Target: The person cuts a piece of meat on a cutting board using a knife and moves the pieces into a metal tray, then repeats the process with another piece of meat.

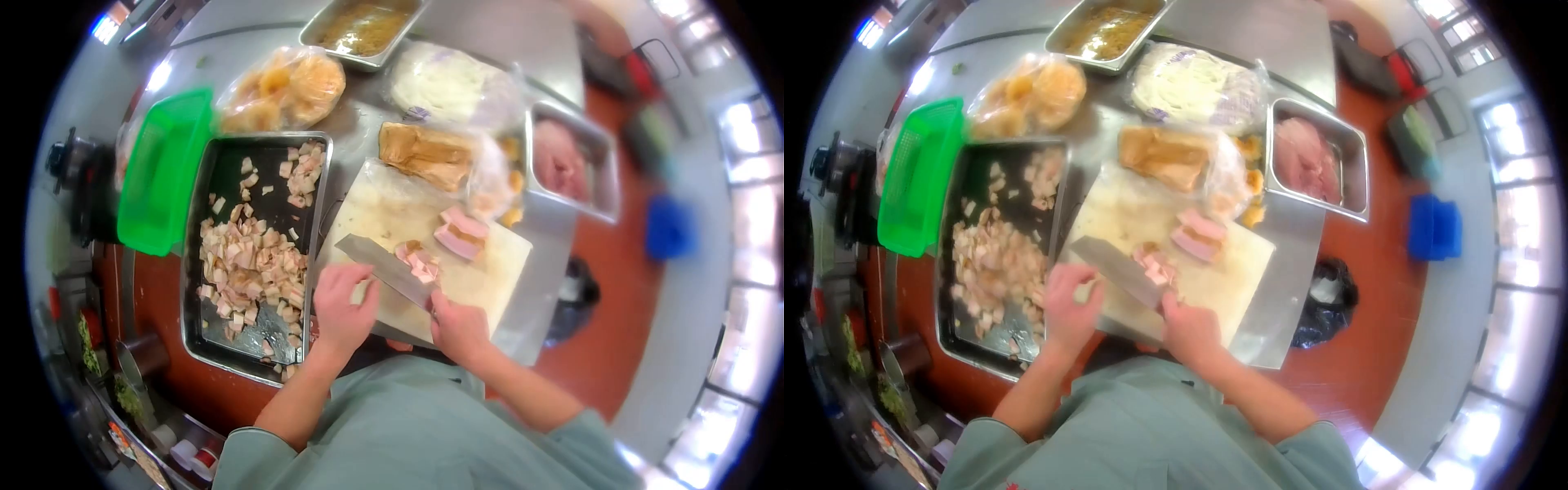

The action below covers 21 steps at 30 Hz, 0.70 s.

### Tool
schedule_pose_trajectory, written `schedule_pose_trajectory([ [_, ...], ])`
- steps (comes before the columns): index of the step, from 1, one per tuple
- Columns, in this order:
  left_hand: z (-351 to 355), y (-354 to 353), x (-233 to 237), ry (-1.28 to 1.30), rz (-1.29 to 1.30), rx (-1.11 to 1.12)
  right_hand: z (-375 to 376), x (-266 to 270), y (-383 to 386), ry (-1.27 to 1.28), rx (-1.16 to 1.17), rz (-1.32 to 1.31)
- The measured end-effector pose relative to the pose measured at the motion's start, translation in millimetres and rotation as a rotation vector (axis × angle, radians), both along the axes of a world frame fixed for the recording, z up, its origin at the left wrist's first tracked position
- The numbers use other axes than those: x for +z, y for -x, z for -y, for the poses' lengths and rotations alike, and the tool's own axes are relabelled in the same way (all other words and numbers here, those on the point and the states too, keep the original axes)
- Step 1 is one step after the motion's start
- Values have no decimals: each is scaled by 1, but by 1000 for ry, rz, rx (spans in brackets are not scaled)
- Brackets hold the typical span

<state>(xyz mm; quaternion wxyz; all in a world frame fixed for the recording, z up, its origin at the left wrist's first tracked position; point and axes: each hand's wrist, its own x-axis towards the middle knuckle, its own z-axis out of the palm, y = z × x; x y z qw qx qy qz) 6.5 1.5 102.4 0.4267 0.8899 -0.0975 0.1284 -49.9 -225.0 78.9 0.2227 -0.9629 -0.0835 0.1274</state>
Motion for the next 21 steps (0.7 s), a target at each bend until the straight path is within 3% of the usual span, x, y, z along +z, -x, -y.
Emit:
schedule_pose_trajectory([
  [1, 4, -7, 1, -85, 29, -86, 1, -2, 3, 11, 5, 22],
  [4, 29, -33, -1, -458, -247, -431, -1, -2, -1, 5, 52, 40],
  [7, 56, -57, -40, -591, -548, -436, -9, 5, -6, 74, 125, -6],
  [10, 58, -73, -65, -750, -532, -472, -4, 11, 7, 52, 178, -38],
  [13, 35, -75, -65, -460, -605, -435, 22, 23, 36, 51, 96, -105],
  [16, 14, -75, -62, -203, -611, -221, 55, 21, 65, 6, -32, -156],
  [19, 4, -74, -82, -166, -400, -225, 79, 25, 84, 12, -111, -239],
  [21, 13, -58, -112, -181, -245, -240, 91, 20, 104, -121, -288, -281],
])
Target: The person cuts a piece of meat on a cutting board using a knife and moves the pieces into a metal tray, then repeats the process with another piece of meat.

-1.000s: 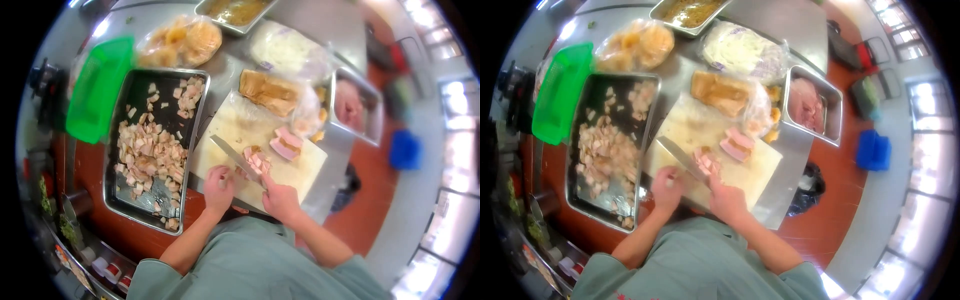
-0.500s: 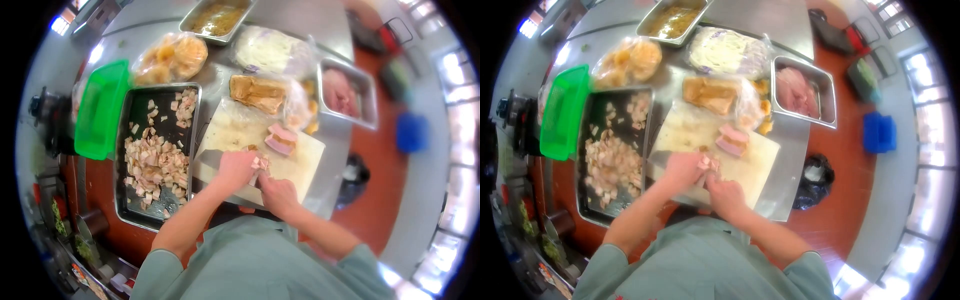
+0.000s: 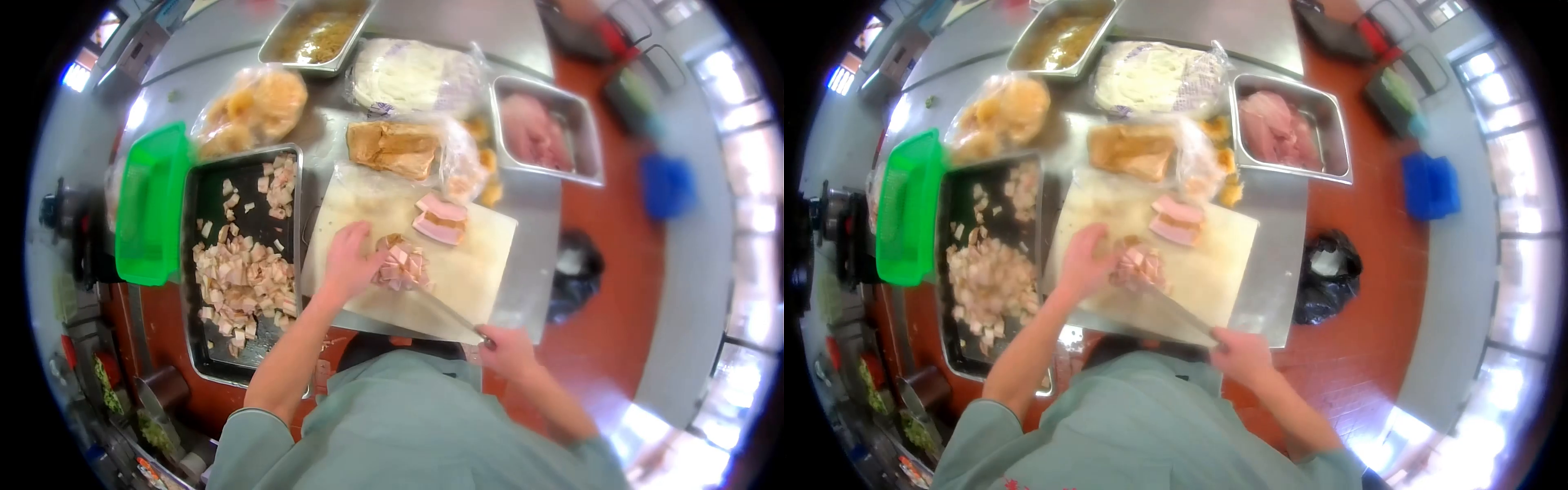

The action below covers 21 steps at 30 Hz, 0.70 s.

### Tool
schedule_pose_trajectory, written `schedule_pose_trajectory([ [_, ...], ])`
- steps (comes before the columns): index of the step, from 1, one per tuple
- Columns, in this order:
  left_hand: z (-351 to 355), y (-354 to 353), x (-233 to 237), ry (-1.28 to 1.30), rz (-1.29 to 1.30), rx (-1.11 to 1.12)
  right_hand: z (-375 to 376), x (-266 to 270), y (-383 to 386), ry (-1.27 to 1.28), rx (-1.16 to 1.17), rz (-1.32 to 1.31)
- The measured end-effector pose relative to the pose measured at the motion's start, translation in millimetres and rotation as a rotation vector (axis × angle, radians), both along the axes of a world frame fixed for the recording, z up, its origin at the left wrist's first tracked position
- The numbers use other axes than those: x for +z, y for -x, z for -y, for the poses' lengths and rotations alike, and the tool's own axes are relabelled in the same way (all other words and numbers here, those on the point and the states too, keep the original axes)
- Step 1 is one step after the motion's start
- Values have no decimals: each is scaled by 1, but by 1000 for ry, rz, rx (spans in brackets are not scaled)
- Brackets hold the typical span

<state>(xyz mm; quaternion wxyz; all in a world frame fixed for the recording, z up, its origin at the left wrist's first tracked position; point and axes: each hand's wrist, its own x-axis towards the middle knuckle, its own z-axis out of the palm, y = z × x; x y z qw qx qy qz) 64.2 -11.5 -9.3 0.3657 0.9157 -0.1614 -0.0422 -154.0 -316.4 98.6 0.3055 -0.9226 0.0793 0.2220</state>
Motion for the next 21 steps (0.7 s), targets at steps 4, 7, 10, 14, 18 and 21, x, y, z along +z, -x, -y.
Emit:
schedule_pose_trajectory([
  [4, 19, 27, -13, -40, 340, -118, 2, -39, 32, -537, -590, -340],
  [7, 37, 33, -12, 30, 300, -84, -22, -60, 45, -761, -885, -364],
  [10, 49, 36, -11, 138, 204, -165, -57, -76, 45, -923, -1001, -302],
  [14, 51, 43, -7, 147, 159, -261, -96, -103, 37, -1040, -977, -300],
  [18, 42, 50, -5, 122, 173, -269, -130, -113, 27, -1169, -980, -256],
  [21, 35, 58, -1, 83, 230, -187, -143, -112, 20, -1144, -902, -289],
])
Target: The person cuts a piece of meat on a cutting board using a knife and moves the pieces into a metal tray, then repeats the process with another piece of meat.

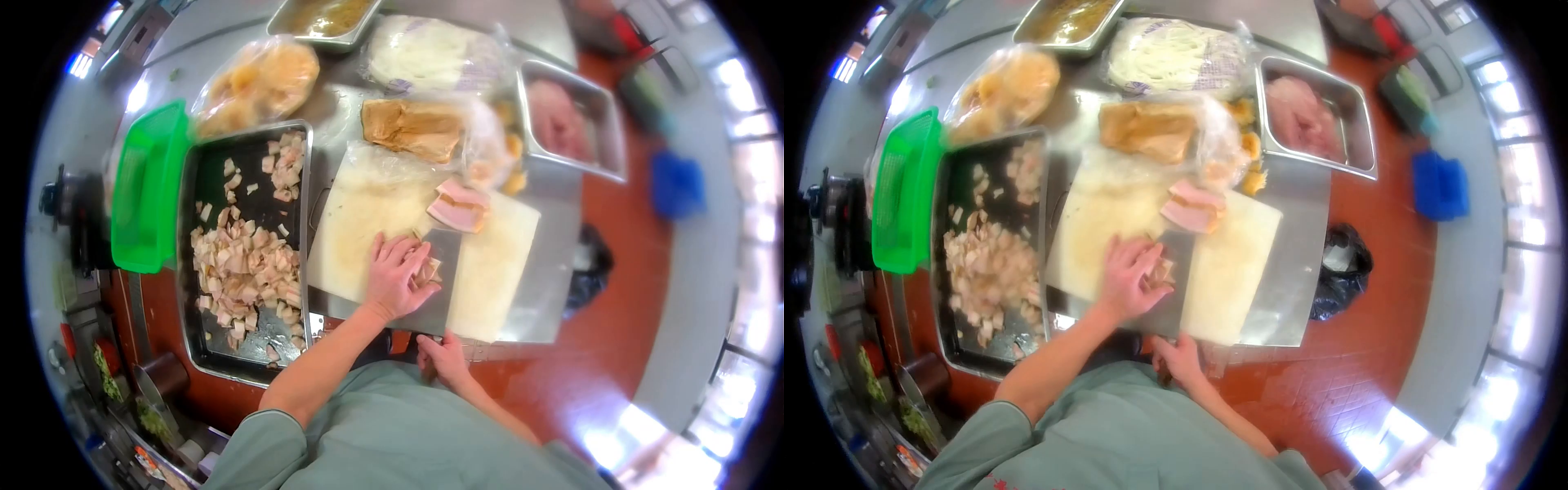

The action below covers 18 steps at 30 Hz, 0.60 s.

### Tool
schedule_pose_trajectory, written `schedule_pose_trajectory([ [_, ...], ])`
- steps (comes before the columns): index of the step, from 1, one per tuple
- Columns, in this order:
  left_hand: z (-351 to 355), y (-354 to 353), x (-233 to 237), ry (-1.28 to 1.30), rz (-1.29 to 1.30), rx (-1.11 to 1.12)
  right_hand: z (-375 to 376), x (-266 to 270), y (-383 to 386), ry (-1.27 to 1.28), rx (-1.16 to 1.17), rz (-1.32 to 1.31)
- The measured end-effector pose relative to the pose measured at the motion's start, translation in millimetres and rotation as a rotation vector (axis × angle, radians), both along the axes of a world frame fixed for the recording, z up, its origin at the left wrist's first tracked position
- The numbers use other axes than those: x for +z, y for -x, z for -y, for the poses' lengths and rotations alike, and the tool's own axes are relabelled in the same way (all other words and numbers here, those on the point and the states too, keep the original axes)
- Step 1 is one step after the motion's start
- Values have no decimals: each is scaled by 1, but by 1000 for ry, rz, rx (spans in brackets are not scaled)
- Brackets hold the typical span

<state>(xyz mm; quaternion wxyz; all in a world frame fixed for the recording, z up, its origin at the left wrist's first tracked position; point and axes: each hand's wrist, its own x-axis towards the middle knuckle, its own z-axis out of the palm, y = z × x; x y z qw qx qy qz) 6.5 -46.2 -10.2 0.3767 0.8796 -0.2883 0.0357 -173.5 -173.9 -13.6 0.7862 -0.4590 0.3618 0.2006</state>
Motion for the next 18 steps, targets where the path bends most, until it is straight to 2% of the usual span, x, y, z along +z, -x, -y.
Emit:
schedule_pose_trajectory([
  [4, -6, 4, -9, 91, 53, 146, -5, -1, -18, 54, 150, -22],
  [9, -7, 4, -17, 303, -20, 397, 2, 11, -51, 132, 386, -33],
  [13, -39, -3, 20, 334, 64, 584, -20, 45, -79, 105, 539, 69],
  [16, -91, -14, 62, 218, 207, 712, -55, 85, -118, 96, 695, 170],
  [17, -114, -20, 67, 114, 336, 765, -72, 98, -133, 96, 739, 207],
  [18, -134, -25, 68, 167, 366, 816, -86, 106, -143, 100, 779, 243],
])
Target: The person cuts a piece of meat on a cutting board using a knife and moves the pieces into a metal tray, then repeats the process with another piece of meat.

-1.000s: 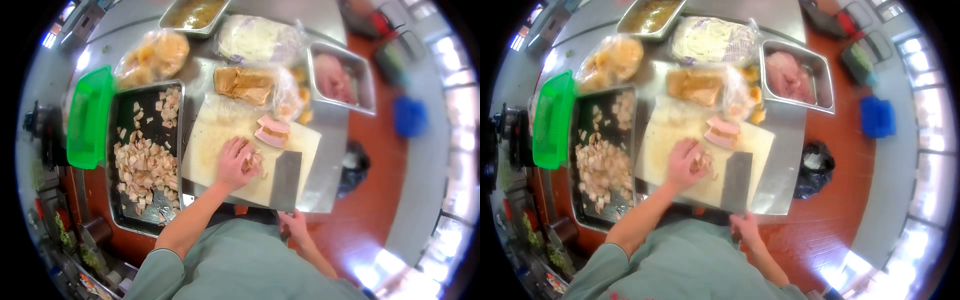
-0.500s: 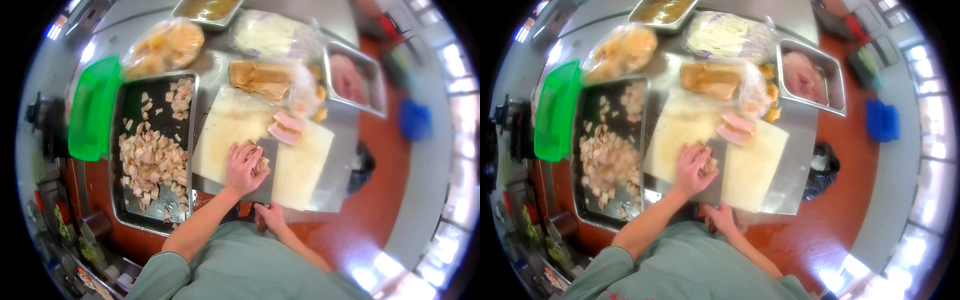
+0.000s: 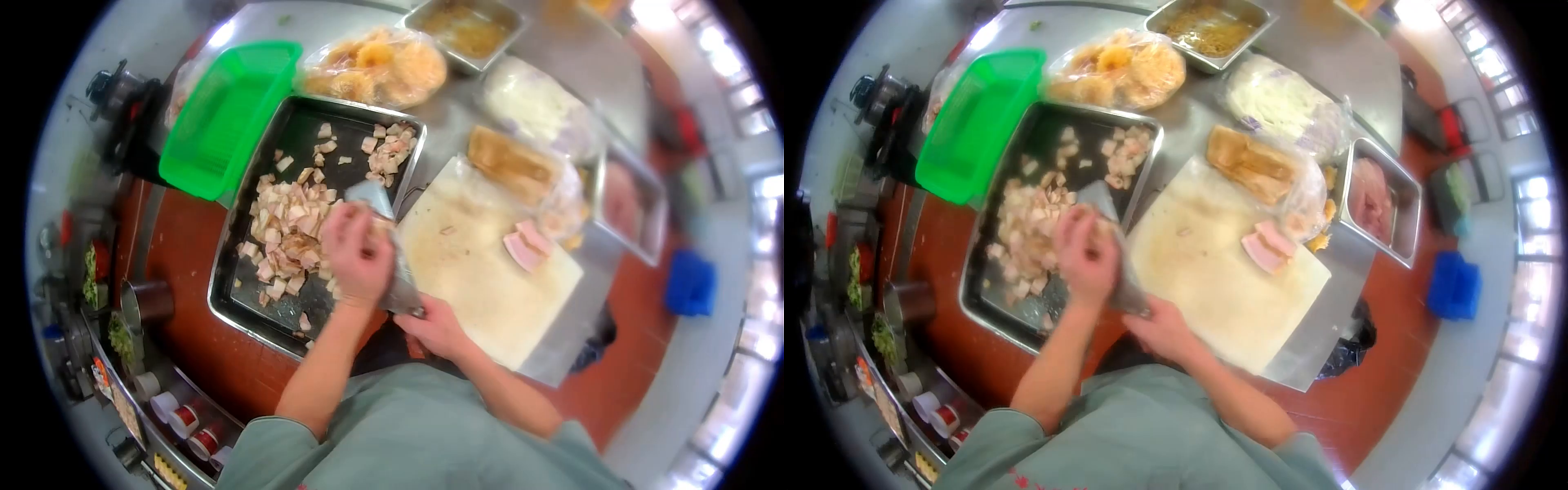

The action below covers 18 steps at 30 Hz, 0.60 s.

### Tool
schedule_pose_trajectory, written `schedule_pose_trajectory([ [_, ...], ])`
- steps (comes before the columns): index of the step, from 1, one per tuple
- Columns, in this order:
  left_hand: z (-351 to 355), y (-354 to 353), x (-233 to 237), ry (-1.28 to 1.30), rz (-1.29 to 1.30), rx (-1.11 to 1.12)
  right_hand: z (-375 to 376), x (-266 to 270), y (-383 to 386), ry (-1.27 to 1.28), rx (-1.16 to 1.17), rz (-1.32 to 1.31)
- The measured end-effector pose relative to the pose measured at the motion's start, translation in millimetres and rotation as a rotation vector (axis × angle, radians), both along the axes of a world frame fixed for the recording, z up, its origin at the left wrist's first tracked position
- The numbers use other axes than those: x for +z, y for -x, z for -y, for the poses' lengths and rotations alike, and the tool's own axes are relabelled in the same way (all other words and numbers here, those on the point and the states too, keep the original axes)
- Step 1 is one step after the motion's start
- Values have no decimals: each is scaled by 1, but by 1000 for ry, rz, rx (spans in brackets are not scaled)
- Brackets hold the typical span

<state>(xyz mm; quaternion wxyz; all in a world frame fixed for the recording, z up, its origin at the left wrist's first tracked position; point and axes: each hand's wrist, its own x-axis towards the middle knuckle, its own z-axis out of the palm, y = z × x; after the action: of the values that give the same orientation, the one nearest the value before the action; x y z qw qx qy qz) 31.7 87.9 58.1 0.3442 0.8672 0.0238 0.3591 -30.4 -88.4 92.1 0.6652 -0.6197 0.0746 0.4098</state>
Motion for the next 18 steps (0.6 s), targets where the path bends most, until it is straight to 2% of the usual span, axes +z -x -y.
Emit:
schedule_pose_trajectory([
  [2, -56, -9, -25, 127, -180, 156, -20, 5, -8, 43, -9, 58],
  [4, -101, -17, -33, -62, -480, 383, -24, 3, -10, 97, -18, 108],
  [7, -136, -12, -50, -310, -261, 416, 5, 0, -3, 252, -85, 213],
  [8, -107, -14, -6, 153, -355, 274, 24, -21, 5, 304, -93, 325],
  [10, -68, -15, -7, -151, -238, 196, 53, -1, 13, 379, -207, 111],
  [12, -7, -22, -7, 138, -310, -112, 90, -14, 31, 461, -287, 25],
  [13, 18, -23, -23, 167, -392, -256, 103, -3, 35, 501, -289, 10],
  [14, 43, -22, -42, 95, -382, -318, 114, 7, 39, 542, -293, -5],
  [16, 80, -26, -70, -82, -385, -366, 143, -7, 62, 559, -363, 37],
  [18, 95, -28, -85, -95, -460, -377, 156, -9, 73, 563, -428, 53],
])
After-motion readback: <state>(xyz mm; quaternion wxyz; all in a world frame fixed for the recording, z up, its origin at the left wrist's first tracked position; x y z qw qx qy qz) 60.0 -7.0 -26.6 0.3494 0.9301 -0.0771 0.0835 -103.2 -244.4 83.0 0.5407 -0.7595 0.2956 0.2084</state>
